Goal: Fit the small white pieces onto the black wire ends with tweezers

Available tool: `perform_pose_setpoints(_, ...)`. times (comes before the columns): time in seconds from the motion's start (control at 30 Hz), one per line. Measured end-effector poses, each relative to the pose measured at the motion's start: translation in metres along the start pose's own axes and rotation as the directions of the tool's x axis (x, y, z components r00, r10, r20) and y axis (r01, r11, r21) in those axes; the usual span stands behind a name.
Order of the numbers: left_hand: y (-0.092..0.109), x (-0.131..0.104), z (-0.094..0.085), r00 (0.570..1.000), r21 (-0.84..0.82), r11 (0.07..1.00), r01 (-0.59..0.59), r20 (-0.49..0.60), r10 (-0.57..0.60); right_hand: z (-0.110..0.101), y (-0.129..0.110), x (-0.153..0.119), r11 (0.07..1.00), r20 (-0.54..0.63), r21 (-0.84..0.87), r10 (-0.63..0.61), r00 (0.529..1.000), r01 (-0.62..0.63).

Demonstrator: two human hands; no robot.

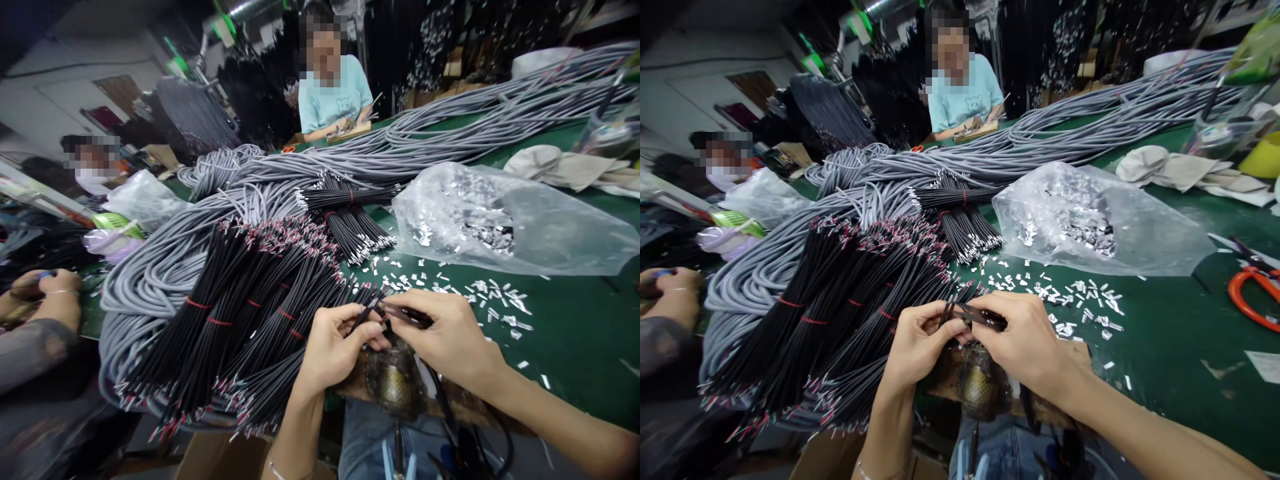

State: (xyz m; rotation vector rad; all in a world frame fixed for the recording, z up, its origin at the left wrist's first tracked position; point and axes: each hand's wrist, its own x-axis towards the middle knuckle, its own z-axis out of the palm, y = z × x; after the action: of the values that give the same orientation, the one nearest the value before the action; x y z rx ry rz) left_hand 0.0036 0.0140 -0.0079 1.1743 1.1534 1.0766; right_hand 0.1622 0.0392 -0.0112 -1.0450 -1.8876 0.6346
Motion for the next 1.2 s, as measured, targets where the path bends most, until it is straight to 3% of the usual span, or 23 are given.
perform_pose_setpoints(0.1, 0.0044, 0.0010, 0.0002, 0.999, -0.010, 1.000, -0.010, 0.052, 0.010, 0.0000, 0.0011, 0.0006, 0.999, -0.091, -0.039, 0.031, 0.995, -0.035)
perform_pose_setpoints(0.27, 0.0036, 0.0061, 0.0003, 0.975, -0.006, 0.994, -0.107, -0.197, 0.104, -0.0019, -0.0035, 0.0010, 0.998, -0.100, -0.022, 0.051, 0.994, -0.053)
perform_pose_setpoints(0.33, 0.0017, 0.0075, 0.0003, 0.963, -0.014, 0.993, -0.119, -0.246, 0.112, -0.0030, -0.0052, 0.0006, 0.998, -0.071, -0.050, 0.036, 0.997, -0.039)
perform_pose_setpoints(0.67, 0.0038, 0.0067, 0.0026, 0.953, 0.016, 0.994, -0.109, -0.284, 0.109, -0.0025, -0.0036, -0.0002, 0.997, -0.004, 0.008, -0.077, 0.997, 0.077)
perform_pose_setpoints(0.87, 0.0004, 0.0060, 0.0043, 0.942, 0.011, 0.992, -0.129, -0.311, 0.126, -0.0021, -0.0032, -0.0006, 0.997, 0.008, 0.004, -0.083, 0.996, 0.083)
perform_pose_setpoints(0.97, -0.0010, 0.0054, 0.0031, 0.953, 0.010, 0.995, -0.101, -0.285, 0.099, -0.0026, -0.0036, -0.0015, 0.997, -0.002, 0.012, -0.081, 0.997, 0.081)
perform_pose_setpoints(1.2, 0.0010, 0.0060, -0.0023, 0.995, -0.027, 0.998, -0.062, -0.076, 0.060, -0.0056, -0.0042, -0.0004, 0.996, 0.015, 0.074, -0.044, 0.999, 0.043)
